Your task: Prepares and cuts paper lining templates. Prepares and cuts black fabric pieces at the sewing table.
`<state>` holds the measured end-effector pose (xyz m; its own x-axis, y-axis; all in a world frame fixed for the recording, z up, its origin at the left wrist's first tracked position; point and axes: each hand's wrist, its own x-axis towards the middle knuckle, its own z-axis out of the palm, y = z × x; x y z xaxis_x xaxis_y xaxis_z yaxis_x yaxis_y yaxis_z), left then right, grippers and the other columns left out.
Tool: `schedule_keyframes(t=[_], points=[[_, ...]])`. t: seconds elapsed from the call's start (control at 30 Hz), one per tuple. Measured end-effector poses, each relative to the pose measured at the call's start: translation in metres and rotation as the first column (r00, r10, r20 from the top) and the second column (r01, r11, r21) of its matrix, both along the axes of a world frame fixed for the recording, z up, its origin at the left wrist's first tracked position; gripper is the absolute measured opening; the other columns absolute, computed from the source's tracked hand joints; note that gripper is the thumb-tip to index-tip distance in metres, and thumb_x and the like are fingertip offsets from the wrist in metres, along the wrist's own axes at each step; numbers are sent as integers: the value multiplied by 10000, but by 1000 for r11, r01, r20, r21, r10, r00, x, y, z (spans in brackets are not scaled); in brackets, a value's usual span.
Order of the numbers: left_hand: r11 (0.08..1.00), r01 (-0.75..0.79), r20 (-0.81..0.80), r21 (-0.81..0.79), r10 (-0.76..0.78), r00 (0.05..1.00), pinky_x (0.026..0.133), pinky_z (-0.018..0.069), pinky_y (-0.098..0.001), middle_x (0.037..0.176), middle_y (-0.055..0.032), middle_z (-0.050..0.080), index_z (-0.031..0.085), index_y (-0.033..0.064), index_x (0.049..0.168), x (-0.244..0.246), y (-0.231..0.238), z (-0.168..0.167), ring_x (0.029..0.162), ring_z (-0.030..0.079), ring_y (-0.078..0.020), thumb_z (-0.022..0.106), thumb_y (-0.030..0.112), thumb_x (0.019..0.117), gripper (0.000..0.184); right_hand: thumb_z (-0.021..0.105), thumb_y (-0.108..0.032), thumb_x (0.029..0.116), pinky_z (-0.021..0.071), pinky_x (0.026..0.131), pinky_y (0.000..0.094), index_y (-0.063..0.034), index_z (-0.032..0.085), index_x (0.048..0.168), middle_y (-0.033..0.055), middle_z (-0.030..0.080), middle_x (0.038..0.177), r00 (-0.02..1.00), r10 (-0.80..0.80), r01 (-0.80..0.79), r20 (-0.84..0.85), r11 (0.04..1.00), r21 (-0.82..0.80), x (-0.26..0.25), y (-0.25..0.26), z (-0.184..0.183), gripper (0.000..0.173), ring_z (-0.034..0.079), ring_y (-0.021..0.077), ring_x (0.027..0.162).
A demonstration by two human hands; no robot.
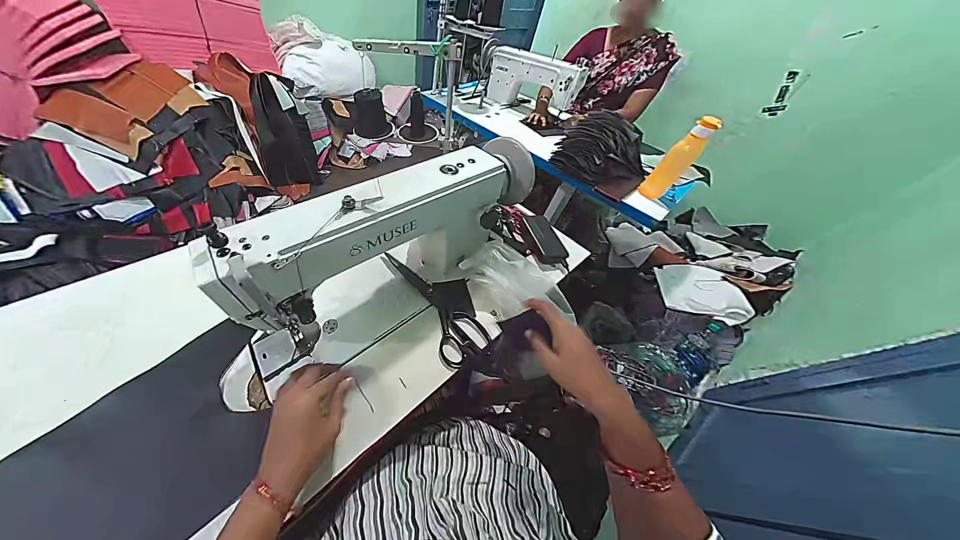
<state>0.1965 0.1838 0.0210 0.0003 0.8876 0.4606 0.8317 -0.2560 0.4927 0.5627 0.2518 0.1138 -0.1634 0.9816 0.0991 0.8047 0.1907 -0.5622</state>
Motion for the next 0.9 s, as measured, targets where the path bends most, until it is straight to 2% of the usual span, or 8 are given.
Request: schedule_keyframes(t=[0.17, 0.27, 0.37, 0.57, 0.63, 0.7, 0.77, 0.9], points=[[947, 229, 16, -225, -231, 973, 1086, 400, -653, 1205, -229, 707, 775, 3, 1086, 80, 84, 41, 1269, 578, -466, 628, 150, 987, 230, 576, -82, 992, 542, 921, 563, 26, 535, 1419, 247, 677, 1243, 978, -164, 196, -132, 938, 287, 21, 9, -7, 442, 689, 394, 1085], [860, 136, 39, -492, -134, 990, 1204, 216, -628, 1442, -229, 557, 698, 47, 1271, 117, 139, 61, 1463, 357, -438, 643, 285, 990, 372, 580, -108, 985, 557, 904, 528, 18, 553, 1403, 216, 678, 1269, 977, -124, 172, -175, 940, 295, 19, 8, -16, 437, 696, 353, 1089], [746, -9, -38, -665, -22, 999, 1203, 173, -640, 1559, -215, 402, 579, 134, 1427, 140, 176, 66, 1515, 231, -430, 708, 463, 934, 607, 591, -100, 970, 553, 923, 520, 22, 551, 1404, 212, 677, 1276, 971, -118, 171, -207, 951, 257, 24, 7, -27, 452, 694, 345, 1104], [641, -59, -165, -765, -107, 980, 1186, 155, -677, 1558, -189, 423, 678, 122, 1279, 158, 204, 65, 1506, 242, -434, 717, 447, 916, 489, 575, -146, 970, 556, 941, 439, 31, 576, 1374, 202, 688, 1253, 963, -113, 179, -245, 948, 264, 44, 6, -40, 441, 694, 276, 1108], [698, 47, -78, -715, -146, 986, 1202, 118, -645, 1461, -174, 538, 693, 93, 1235, 158, 198, 64, 1475, 315, -398, 680, 375, 960, 394, 573, -160, 972, 558, 934, 417, 37, 579, 1366, 201, 694, 1240, 961, -107, 180, -256, 942, 282, 44, 9, -39, 441, 697, 261, 1100], [827, 224, 172, -515, -157, 973, 1187, 279, -567, 1278, -218, 652, 685, -10, 1196, 153, 187, 63, 1328, 517, -379, 645, 259, 999, 336, 580, -154, 970, 562, 924, 398, 40, 572, 1363, 201, 697, 1218, 953, -98, 184, -285, 939, 291, 38, 14, -35, 438, 699, 247, 1076], [929, 266, 429, -257, -137, 893, 990, 510, -462, 1088, -221, 695, 640, -83, 1136, 148, 174, 60, 1060, 670, -304, 634, 152, 992, 277, 596, -134, 970, 570, 907, 406, 53, 553, 1367, 213, 698, 1190, 951, -74, 168, -299, 939, 302, 28, 21, -32, 441, 704, 259, 1047], [982, 94, 762, -164, 65, 645, 831, 577, -311, 996, -133, 701, 553, -80, 1259, 122, 137, 62, 877, 695, -126, 669, 89, 973, 352, 648, -85, 958, 594, 849, 412, 79, 572, 1321, 231, 690, 1172, 955, 16, 102, -295, 919, 380, -7, 40, -31, 405, 720, 280, 982]])
